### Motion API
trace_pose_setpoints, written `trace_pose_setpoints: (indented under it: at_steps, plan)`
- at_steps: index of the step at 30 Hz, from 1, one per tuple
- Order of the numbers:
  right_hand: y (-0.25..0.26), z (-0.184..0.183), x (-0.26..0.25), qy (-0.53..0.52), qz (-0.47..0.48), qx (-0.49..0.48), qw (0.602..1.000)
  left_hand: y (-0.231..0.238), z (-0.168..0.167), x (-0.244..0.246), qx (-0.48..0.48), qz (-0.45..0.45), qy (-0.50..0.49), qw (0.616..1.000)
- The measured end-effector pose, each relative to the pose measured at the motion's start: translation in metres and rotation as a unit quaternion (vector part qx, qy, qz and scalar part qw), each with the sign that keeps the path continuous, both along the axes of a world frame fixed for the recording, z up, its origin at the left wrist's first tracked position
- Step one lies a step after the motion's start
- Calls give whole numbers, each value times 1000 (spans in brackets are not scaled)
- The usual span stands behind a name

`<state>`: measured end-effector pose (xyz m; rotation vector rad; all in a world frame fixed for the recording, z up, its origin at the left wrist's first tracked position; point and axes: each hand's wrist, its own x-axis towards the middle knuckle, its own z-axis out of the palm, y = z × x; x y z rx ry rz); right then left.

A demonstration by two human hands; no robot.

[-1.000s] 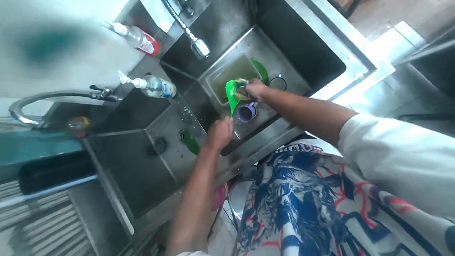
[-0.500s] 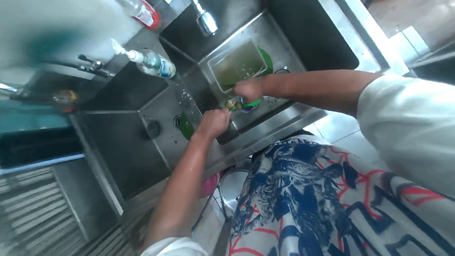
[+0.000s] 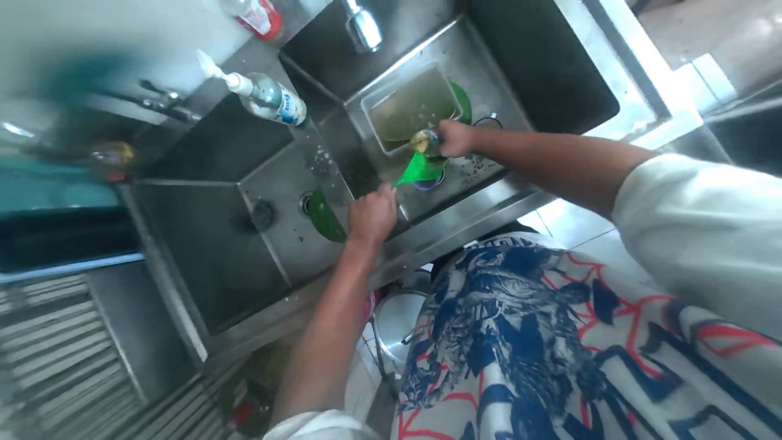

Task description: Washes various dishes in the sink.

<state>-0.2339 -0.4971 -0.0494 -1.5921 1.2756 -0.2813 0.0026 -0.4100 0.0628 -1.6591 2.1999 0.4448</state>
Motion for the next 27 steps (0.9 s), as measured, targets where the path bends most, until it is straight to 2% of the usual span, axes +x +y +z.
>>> trace_pose_setpoints:
  at_steps: [2, 4, 7, 11, 15, 18, 22, 25, 27]
  plan:
    - [8, -3, 5, -55, -135, 78, 986, 6, -2, -4, -21, 41, 9, 999]
    - [14, 10, 18, -80, -236, 154, 956, 8, -2, -10, -16, 76, 10, 997]
    - [21, 20, 34, -81, -337, 245, 905, 9, -1, -16, 7, 114, 9, 993]
    - [31, 18, 48, -119, -403, 303, 855, 13, -1, -13, 29, 131, 24, 991]
    - [44, 41, 89, -250, -403, 338, 813, 18, -1, -12, 52, 129, 89, 986]
    - [39, 51, 117, -255, -423, 279, 824, 14, -4, -8, 45, 144, 138, 979]
    - [36, 75, 133, -239, -385, 304, 838, -2, 16, 22, 37, 139, 160, 977]
    - [37, 97, 138, -177, -338, 277, 882, -11, 30, 54, 30, 144, 159, 976]
    - [40, 106, 135, -116, -333, 237, 905, -10, 45, 91, 30, 183, 175, 967]
